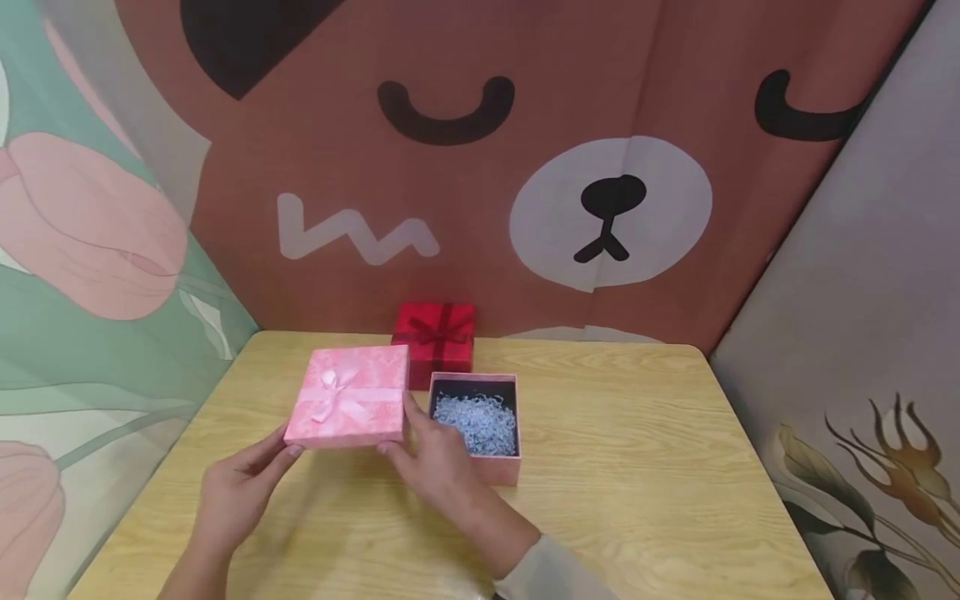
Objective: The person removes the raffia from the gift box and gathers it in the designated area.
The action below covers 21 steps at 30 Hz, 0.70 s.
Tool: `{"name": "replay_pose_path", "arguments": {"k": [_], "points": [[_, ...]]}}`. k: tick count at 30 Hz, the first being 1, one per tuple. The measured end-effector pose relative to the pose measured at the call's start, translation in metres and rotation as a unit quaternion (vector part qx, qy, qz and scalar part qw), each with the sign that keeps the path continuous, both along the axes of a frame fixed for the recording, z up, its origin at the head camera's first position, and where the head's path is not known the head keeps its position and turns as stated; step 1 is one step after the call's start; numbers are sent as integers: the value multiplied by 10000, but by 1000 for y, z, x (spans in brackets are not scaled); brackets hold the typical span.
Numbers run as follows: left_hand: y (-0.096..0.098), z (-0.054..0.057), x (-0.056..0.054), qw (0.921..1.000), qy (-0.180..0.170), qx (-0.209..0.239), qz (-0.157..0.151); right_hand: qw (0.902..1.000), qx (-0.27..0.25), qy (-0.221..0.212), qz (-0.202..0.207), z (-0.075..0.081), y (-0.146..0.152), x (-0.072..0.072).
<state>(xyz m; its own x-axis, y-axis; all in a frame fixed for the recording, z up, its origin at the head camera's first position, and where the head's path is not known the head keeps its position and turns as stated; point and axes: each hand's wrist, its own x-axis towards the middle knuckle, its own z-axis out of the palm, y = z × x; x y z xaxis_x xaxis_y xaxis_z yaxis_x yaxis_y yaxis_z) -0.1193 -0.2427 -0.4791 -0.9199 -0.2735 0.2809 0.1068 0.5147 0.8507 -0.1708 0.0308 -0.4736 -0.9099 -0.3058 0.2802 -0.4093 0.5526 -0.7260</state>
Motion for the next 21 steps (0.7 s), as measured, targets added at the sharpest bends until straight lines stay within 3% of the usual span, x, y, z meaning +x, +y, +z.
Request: {"name": "replay_pose_path", "arguments": {"k": [5, 16, 21], "points": [[-8, 1, 0, 9999, -3, -92, 140, 9999, -111, -65, 22, 2, -8, 0], [-26, 3, 1, 9967, -638, -8, 493, 9991, -375, -52, 176, -4, -25, -4], [-33, 5, 2, 9953, -764, 143, 581, 9988, -406, -157, 234, -5, -34, -4]]}}
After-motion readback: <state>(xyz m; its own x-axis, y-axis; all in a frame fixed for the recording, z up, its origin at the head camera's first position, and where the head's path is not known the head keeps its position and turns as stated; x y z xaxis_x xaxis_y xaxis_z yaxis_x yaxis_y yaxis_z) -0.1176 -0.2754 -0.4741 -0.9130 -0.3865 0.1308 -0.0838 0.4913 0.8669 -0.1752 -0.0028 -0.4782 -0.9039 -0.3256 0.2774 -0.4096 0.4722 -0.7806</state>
